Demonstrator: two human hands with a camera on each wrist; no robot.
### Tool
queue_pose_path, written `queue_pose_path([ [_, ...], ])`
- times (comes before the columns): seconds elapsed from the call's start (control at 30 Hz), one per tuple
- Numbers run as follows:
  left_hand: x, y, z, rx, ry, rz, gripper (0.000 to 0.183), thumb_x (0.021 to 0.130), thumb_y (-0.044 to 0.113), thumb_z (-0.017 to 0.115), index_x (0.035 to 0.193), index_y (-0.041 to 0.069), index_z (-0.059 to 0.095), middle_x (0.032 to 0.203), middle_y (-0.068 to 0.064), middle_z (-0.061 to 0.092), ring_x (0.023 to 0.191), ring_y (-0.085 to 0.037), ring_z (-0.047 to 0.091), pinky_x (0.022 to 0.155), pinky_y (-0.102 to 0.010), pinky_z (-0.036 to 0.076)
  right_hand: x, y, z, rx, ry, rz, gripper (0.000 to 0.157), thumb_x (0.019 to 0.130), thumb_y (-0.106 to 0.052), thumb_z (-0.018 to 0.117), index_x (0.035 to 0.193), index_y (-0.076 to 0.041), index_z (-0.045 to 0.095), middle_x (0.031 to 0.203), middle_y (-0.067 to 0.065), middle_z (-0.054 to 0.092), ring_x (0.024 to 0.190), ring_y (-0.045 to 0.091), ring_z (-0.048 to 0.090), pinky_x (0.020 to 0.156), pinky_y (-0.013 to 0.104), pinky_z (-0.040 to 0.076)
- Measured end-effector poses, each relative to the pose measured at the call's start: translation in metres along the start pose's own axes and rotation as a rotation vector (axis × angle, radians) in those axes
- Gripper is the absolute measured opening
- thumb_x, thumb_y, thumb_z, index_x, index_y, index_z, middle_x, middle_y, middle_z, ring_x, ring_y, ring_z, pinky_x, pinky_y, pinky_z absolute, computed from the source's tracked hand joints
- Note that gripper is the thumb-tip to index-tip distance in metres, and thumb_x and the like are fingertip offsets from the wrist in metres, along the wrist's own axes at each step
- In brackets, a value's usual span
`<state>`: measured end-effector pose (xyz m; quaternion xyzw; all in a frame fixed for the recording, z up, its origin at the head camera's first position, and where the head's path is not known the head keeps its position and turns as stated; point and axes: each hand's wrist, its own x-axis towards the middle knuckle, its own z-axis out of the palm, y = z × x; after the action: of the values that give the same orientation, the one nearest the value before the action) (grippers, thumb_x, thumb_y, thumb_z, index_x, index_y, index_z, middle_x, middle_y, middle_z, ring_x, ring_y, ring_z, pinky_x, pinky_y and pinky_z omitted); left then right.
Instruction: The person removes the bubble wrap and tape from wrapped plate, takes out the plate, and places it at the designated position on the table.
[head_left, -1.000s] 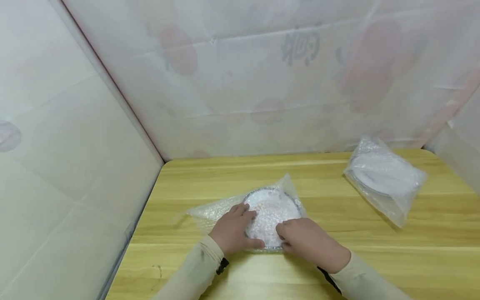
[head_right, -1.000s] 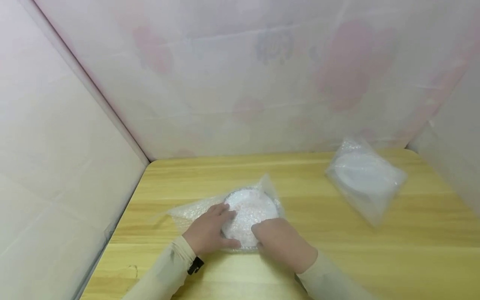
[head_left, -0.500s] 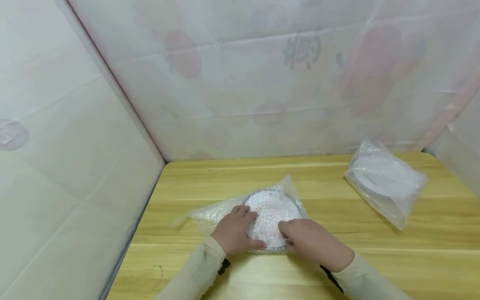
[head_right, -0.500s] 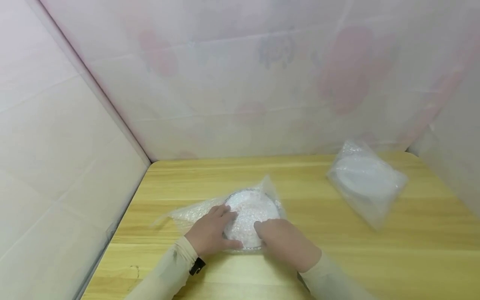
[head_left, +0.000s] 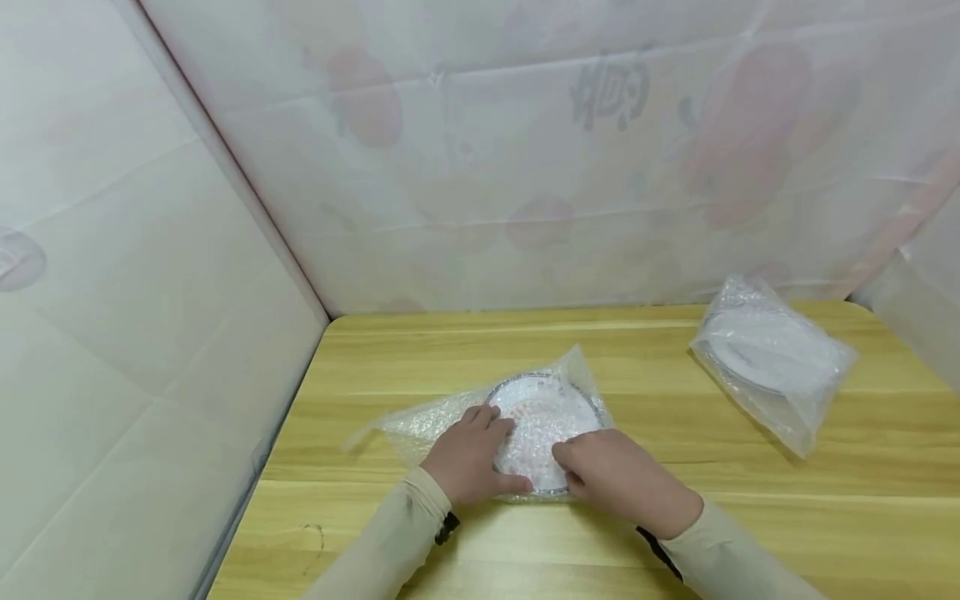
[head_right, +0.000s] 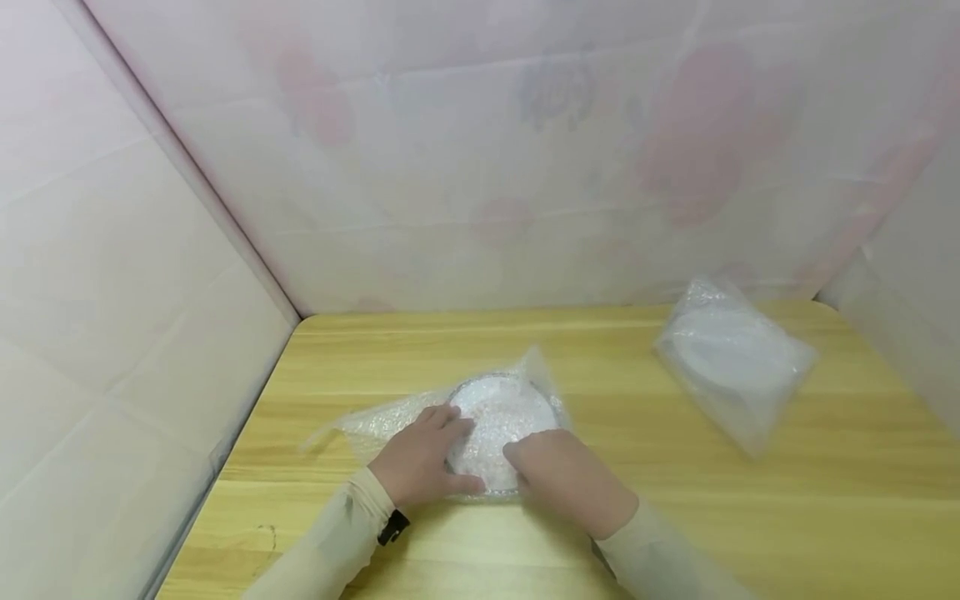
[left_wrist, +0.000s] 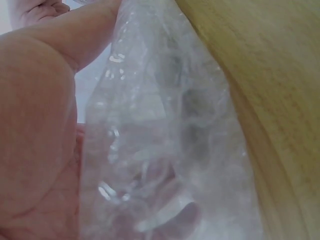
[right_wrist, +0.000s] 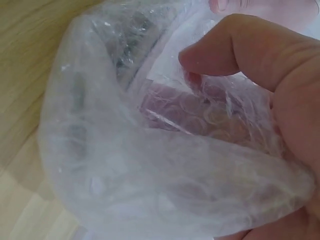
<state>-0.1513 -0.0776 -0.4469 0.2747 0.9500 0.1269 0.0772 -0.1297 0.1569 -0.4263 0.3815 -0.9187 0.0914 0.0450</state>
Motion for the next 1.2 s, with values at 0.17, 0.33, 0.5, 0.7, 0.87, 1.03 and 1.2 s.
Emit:
queue_pose_path([
  [0.17,0.0,0.0,-0.001,0.007,-0.002,0.009,0.091,0.08,0.071,0.074,0.146,0.011,0.056,0.143,-0.009,0.055,0.134,-0.027,0.05,0.109,-0.041,0.048,0.001,0.0,0.003,-0.025,0.007,-0.016,0.035,0.075,-0.001,0.073,0.066,-0.021,0.046,0.059,-0.014,0.04,0.053,0.004,0.034,0.049,0.024,0.035],
  [0.33,0.0,0.001,-0.002,0.017,0.002,0.014,0.09,0.08,0.071,0.074,0.146,0.011,0.057,0.143,-0.009,0.055,0.135,-0.027,0.05,0.11,-0.041,0.048,0.001,-0.001,0.006,-0.099,0.042,-0.033,0.031,0.075,-0.004,0.076,0.068,-0.018,0.049,0.058,-0.011,0.043,0.051,0.006,0.036,0.047,0.027,0.035],
  [0.5,0.0,0.002,-0.003,0.022,0.003,0.014,0.091,0.081,0.071,0.074,0.147,0.011,0.056,0.144,-0.01,0.055,0.136,-0.028,0.049,0.111,-0.041,0.047,0.001,-0.003,0.006,-0.138,0.079,-0.019,0.026,0.078,-0.006,0.076,0.074,-0.014,0.052,0.059,-0.007,0.046,0.049,0.008,0.038,0.044,0.028,0.035],
  [0.7,-0.001,0.001,-0.003,0.013,0.0,0.008,0.09,0.081,0.07,0.074,0.147,0.011,0.056,0.144,-0.009,0.055,0.136,-0.028,0.049,0.11,-0.042,0.047,0.001,-0.003,0.007,-0.14,0.06,-0.019,0.027,0.074,-0.007,0.078,0.079,-0.014,0.053,0.062,-0.007,0.047,0.05,0.009,0.041,0.045,0.028,0.036],
  [0.87,0.0,0.0,-0.001,0.018,0.004,0.008,0.09,0.081,0.071,0.074,0.147,0.011,0.056,0.144,-0.01,0.055,0.136,-0.028,0.049,0.11,-0.042,0.048,0.003,-0.001,0.011,-0.133,0.053,-0.029,0.028,0.075,-0.008,0.08,0.072,-0.017,0.053,0.064,-0.008,0.048,0.051,0.008,0.042,0.046,0.027,0.037],
  [1.03,0.001,-0.001,-0.001,0.011,0.004,0.006,0.089,0.082,0.07,0.074,0.146,0.011,0.057,0.145,-0.01,0.055,0.137,-0.029,0.049,0.11,-0.043,0.047,0.005,-0.001,0.013,-0.171,0.064,-0.024,0.025,0.077,-0.008,0.079,0.071,-0.015,0.056,0.063,-0.006,0.048,0.051,0.01,0.045,0.045,0.029,0.039],
  [1.2,0.001,-0.002,-0.001,0.01,-0.003,0.006,0.089,0.082,0.07,0.074,0.146,0.011,0.057,0.145,-0.01,0.055,0.136,-0.028,0.049,0.11,-0.043,0.048,0.004,-0.002,0.01,-0.162,0.064,-0.01,0.024,0.075,-0.006,0.08,0.073,-0.013,0.057,0.065,-0.006,0.048,0.053,0.011,0.048,0.047,0.03,0.042],
])
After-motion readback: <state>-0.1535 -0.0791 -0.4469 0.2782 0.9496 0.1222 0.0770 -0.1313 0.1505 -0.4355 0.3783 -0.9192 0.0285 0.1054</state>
